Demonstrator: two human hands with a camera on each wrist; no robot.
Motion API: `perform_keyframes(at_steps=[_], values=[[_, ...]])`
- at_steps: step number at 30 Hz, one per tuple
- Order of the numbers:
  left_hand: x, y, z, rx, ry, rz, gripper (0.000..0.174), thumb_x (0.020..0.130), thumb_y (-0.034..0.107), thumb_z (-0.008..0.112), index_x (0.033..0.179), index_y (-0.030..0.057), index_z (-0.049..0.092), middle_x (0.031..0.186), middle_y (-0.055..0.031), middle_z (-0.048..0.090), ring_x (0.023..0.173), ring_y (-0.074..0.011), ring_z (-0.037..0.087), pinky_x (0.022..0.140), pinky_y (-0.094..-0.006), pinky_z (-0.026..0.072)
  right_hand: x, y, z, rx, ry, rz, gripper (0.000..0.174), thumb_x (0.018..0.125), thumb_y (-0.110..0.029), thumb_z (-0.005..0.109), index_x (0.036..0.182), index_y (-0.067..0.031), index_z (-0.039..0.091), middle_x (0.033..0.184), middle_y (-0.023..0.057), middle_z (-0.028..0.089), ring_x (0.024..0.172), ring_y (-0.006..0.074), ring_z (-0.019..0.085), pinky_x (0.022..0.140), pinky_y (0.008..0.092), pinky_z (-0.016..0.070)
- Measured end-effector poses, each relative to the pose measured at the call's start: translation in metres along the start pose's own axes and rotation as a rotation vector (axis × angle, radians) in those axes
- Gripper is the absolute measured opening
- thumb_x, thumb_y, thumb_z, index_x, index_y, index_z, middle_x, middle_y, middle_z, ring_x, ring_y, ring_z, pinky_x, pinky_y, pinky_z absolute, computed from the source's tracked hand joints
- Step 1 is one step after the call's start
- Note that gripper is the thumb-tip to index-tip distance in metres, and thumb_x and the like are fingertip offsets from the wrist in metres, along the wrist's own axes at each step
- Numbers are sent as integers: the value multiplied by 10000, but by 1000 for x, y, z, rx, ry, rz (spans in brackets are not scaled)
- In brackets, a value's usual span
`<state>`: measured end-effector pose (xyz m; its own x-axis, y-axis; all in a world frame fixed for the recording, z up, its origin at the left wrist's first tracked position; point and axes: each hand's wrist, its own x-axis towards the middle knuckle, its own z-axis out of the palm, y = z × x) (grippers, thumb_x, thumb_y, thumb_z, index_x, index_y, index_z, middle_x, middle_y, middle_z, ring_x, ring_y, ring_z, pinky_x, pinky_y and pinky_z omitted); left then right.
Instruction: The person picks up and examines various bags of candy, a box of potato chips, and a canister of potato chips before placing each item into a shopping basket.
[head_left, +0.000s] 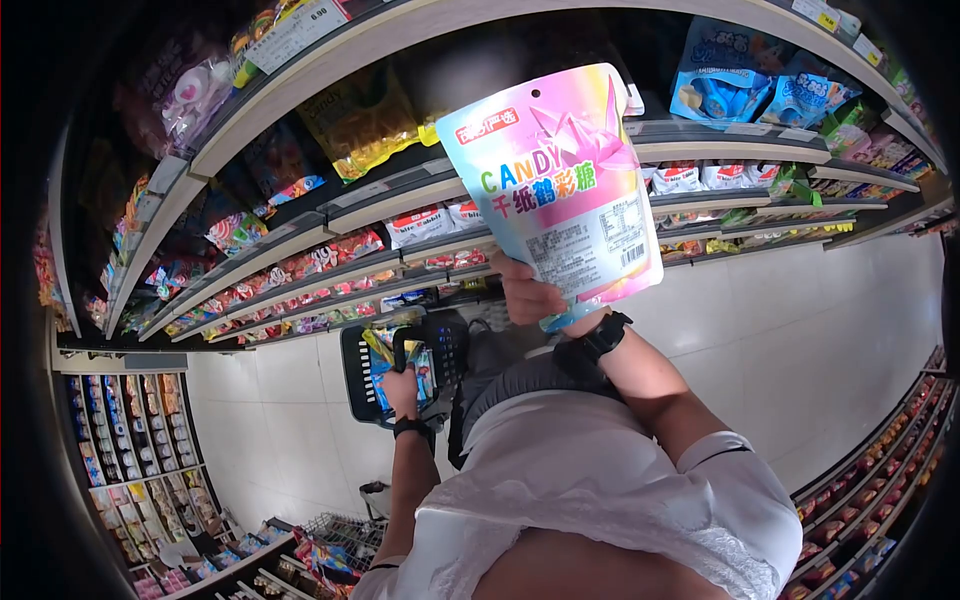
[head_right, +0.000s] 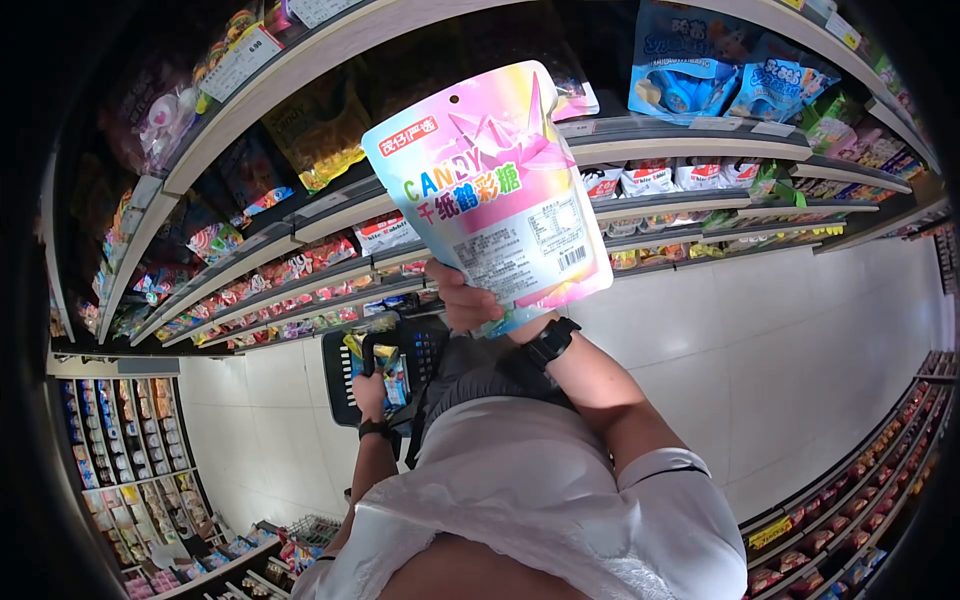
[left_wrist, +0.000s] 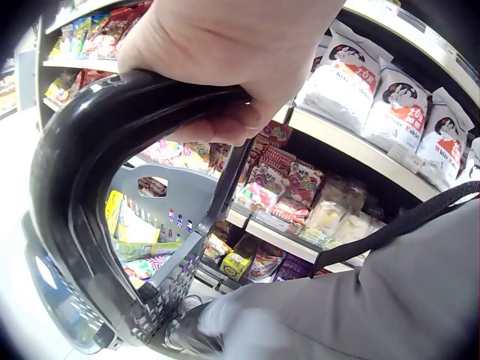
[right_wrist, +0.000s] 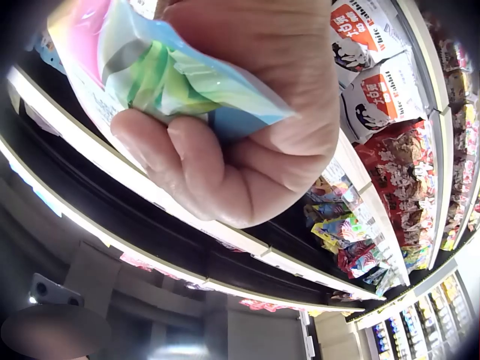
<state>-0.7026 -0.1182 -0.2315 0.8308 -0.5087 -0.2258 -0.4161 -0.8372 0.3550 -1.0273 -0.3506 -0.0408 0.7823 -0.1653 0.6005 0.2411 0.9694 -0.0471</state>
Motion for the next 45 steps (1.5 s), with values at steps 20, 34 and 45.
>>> perform_keyframes(at_steps=[20, 34, 45], values=[[-6, 9, -8, -20, -23, -13, 423, 791, 323, 717, 999, -46, 716, 884, -276, 710, 906, -440, 690, 812, -472, 531, -2, 1, 3, 40, 87, -34, 464, 1006, -531, 424, 917, -77, 448, 608, 25, 531, 441, 142, 515, 485, 268, 334], [4, 0, -1, -44, -53, -40, 424, 794, 338, 723, 965, -50, 723, 871, -264, 715, 884, -423, 700, 794, -459, 537, -4, 1, -3, 37, 60, -45, 387, 1026, -462, 422, 921, -90, 440, 611, -2, 509, 435, 112, 492, 492, 256, 331], [1, 1, -2, -45, -51, -26, 436, 807, 353, 731, 971, -51, 716, 833, -250, 716, 850, -416, 706, 777, -452, 535, -7, 0, -7, 54, 69, -62, 402, 1024, -471, 417, 919, -84, 439, 620, 1, 509, 444, 119, 500, 502, 253, 334]])
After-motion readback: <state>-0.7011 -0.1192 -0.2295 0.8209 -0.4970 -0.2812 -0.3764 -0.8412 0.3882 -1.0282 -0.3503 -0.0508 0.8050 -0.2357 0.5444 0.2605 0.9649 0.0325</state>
